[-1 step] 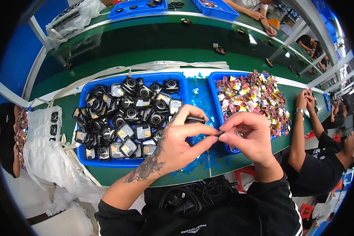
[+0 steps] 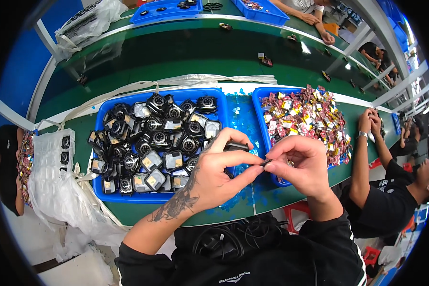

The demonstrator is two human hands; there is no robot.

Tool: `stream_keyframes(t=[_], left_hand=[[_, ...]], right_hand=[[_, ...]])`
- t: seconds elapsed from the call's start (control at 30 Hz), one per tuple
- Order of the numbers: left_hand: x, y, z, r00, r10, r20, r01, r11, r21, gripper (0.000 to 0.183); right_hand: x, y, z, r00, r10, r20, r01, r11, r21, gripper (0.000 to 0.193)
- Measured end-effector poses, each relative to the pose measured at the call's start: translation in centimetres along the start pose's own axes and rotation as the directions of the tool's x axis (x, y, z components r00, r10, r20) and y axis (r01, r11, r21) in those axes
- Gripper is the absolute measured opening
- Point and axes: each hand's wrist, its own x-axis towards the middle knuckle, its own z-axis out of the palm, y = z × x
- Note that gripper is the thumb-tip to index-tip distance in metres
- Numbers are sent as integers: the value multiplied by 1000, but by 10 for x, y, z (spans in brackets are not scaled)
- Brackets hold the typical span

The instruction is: The worker is seen assembling small electronic components into a smartwatch casing on a production line.

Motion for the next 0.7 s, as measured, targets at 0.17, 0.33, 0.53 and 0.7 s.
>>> stream_keyframes(t=[0.17,0.33,0.53,0.7], left_hand=[[-3,-2,1,997,-80,-14,79,994,-76,12],[-3,-2,4,995,-96,8,97,990,-101,11],[-3,-3,6,997,-72,22,74,993,-91,10],[-3,-8,7,998,-46,36,48,997,-64,11]], right_hand=[[-1,-11,-1,995,97,22,-97,995,-15,12],[0,-13,-11,978,201,60,-200,980,-24,10],[9,-18,-18,963,240,122,-218,961,-167,9],[6,-21,-21,962,220,161,-192,966,-176,8]])
